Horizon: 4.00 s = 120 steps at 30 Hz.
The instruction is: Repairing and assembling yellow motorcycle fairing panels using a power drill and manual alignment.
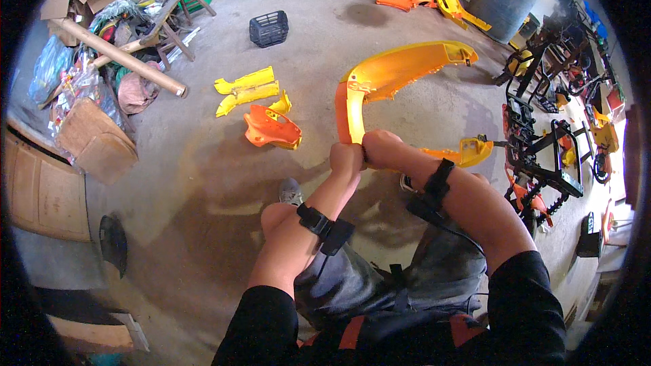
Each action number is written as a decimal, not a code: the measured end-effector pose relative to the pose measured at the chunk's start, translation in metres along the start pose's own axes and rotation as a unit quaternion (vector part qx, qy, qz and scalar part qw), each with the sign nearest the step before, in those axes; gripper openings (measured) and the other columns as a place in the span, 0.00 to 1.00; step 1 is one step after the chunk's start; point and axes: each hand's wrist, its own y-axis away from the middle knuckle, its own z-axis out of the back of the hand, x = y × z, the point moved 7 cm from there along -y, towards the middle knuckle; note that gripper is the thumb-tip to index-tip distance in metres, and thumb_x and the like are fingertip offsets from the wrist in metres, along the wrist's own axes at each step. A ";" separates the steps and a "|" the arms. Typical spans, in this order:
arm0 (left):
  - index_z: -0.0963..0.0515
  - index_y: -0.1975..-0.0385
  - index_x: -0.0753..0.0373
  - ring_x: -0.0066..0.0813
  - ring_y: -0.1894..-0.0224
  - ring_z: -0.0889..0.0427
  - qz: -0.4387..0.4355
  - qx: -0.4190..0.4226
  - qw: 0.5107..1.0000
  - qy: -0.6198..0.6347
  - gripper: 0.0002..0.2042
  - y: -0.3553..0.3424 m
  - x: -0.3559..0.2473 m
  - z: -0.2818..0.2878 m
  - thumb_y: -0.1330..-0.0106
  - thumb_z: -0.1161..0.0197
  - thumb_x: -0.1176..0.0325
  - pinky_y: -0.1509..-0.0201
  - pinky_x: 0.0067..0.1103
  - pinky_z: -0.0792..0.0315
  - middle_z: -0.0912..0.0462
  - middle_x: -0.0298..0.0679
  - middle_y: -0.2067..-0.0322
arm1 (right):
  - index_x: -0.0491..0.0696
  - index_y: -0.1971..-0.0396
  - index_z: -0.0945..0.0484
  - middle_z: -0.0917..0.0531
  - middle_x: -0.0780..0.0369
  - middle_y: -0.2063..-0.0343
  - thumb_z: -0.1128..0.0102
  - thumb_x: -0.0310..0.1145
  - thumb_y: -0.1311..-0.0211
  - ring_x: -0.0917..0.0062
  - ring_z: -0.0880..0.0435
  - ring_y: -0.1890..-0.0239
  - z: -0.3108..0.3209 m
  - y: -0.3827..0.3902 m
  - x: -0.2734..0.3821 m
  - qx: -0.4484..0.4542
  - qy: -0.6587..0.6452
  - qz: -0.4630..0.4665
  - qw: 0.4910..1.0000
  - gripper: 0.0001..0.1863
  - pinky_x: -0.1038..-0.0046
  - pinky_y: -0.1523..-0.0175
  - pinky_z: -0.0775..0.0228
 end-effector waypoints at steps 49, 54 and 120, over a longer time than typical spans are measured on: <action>0.30 0.59 0.78 0.43 0.67 0.19 0.041 0.010 0.999 0.020 0.16 -0.021 0.011 0.010 0.49 0.48 0.78 0.70 0.36 0.21 0.25 0.52 0.63 | 0.43 0.65 0.21 0.18 0.57 0.76 0.45 0.39 0.40 0.64 0.19 0.73 0.115 0.194 0.001 -0.155 -0.224 0.125 0.954 0.14 0.66 0.65 0.28; 0.33 0.52 0.68 0.45 0.57 0.22 -0.022 0.132 0.991 0.009 0.17 -0.001 -0.008 0.027 0.42 0.51 0.74 0.57 0.42 0.22 0.26 0.48 0.58 | 0.41 0.71 0.22 0.21 0.67 0.80 0.48 0.41 0.35 0.86 0.24 0.76 0.068 0.282 -0.127 -0.116 -0.452 -0.051 0.883 0.17 0.80 0.71 0.33; 0.34 0.46 0.62 0.42 0.52 0.24 -0.088 0.133 0.981 0.109 0.19 -0.006 0.002 0.042 0.37 0.51 0.65 0.51 0.42 0.24 0.27 0.45 0.52 | 0.40 0.47 0.36 0.32 0.55 0.48 0.34 0.44 0.53 0.75 0.24 0.68 0.042 0.361 -0.132 -0.432 -0.685 0.120 0.574 0.36 0.69 0.63 0.27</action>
